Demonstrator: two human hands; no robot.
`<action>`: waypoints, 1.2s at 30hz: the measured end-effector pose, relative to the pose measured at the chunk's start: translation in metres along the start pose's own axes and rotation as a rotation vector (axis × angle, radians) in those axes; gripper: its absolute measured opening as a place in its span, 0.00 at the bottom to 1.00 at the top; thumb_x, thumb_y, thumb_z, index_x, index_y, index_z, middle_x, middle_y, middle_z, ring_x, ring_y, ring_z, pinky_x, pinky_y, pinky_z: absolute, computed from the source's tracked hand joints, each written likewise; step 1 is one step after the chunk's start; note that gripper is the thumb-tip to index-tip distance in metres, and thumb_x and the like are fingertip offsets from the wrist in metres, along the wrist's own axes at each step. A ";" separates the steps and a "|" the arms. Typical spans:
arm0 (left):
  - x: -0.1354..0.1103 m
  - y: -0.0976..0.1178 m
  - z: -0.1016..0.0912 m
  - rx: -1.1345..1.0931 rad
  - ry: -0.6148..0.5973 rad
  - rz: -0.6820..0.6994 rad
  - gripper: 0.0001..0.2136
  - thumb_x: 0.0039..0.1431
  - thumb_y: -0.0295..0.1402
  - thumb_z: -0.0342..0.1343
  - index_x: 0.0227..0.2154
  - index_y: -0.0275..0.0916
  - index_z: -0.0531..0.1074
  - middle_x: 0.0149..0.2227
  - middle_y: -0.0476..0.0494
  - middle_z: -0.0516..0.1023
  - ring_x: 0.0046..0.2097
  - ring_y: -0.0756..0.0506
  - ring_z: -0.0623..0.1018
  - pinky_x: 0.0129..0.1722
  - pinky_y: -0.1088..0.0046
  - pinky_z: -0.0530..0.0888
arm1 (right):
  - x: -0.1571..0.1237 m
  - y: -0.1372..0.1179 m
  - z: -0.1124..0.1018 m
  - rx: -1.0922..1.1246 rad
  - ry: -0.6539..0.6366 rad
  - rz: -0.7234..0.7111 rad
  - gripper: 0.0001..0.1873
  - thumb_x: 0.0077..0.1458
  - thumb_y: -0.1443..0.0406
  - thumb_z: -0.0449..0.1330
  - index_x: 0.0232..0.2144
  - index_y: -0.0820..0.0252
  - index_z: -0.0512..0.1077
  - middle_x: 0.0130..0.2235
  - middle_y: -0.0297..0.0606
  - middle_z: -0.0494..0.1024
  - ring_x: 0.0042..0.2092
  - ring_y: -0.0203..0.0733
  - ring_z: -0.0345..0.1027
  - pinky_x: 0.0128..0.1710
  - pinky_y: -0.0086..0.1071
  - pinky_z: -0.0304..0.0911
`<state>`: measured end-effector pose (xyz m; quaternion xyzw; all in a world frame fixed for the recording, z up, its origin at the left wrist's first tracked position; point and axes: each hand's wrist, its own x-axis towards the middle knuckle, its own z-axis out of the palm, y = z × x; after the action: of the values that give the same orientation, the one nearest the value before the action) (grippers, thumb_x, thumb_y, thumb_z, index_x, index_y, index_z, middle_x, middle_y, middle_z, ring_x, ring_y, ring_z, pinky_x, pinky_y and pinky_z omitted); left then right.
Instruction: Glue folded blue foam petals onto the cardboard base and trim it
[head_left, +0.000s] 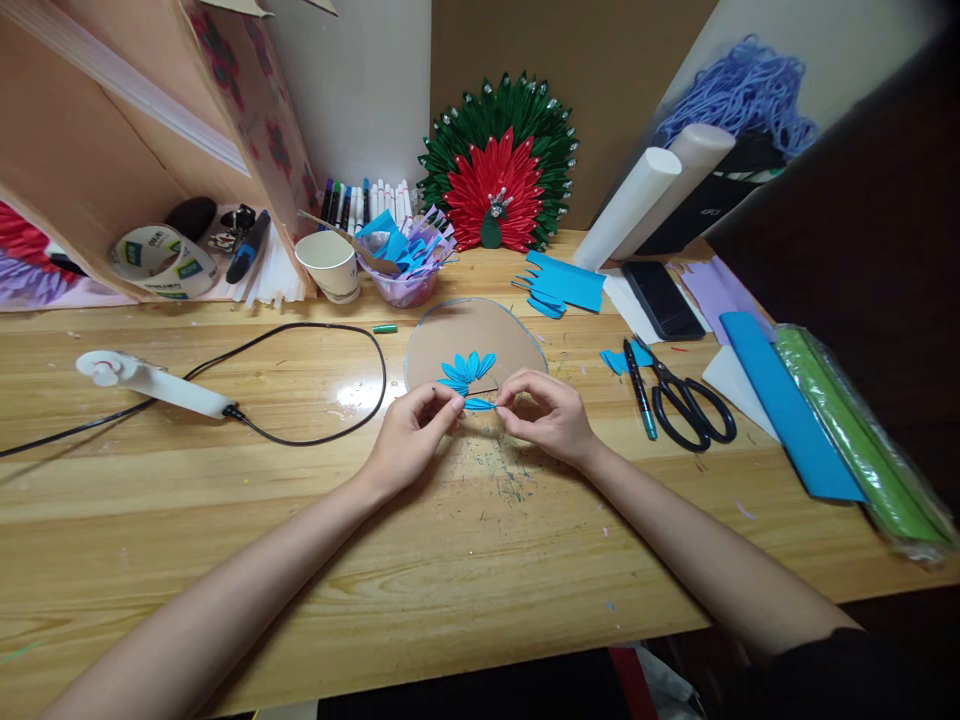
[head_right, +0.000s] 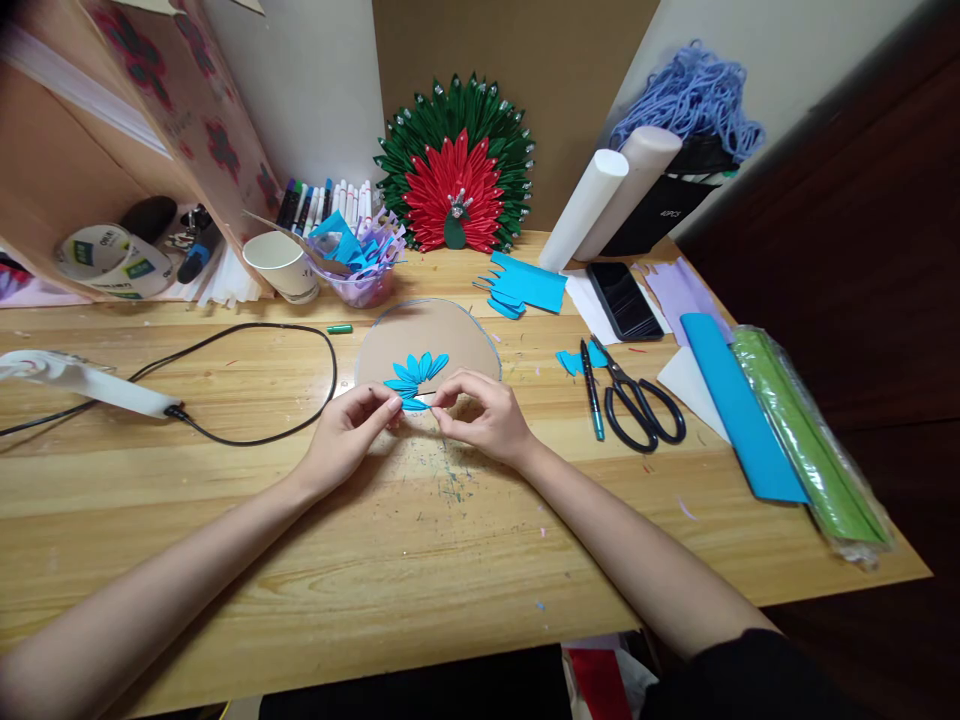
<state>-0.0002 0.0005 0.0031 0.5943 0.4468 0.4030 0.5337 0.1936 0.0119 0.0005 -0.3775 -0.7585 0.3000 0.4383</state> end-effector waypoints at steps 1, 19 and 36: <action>0.000 0.000 0.000 0.009 0.006 0.008 0.10 0.57 0.38 0.51 0.27 0.36 0.68 0.26 0.49 0.69 0.30 0.51 0.69 0.32 0.75 0.66 | 0.000 0.000 0.000 0.003 -0.001 0.004 0.03 0.47 0.69 0.60 0.27 0.59 0.68 0.28 0.35 0.72 0.31 0.37 0.66 0.31 0.32 0.63; -0.005 0.009 0.001 -0.028 -0.021 0.139 0.09 0.57 0.37 0.52 0.25 0.37 0.69 0.29 0.47 0.70 0.33 0.49 0.70 0.36 0.73 0.66 | 0.010 -0.012 -0.008 0.502 -0.018 0.279 0.05 0.50 0.64 0.61 0.32 0.56 0.73 0.34 0.36 0.72 0.38 0.37 0.67 0.39 0.33 0.66; -0.006 0.010 0.001 0.227 -0.102 0.120 0.13 0.63 0.35 0.42 0.32 0.38 0.70 0.34 0.45 0.72 0.38 0.48 0.70 0.42 0.72 0.65 | 0.013 -0.025 -0.015 0.447 -0.233 0.227 0.04 0.52 0.65 0.60 0.31 0.59 0.72 0.35 0.38 0.75 0.39 0.38 0.69 0.40 0.36 0.67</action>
<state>0.0004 -0.0061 0.0124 0.6961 0.4255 0.3505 0.4600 0.1950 0.0112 0.0322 -0.3169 -0.6717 0.5486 0.3841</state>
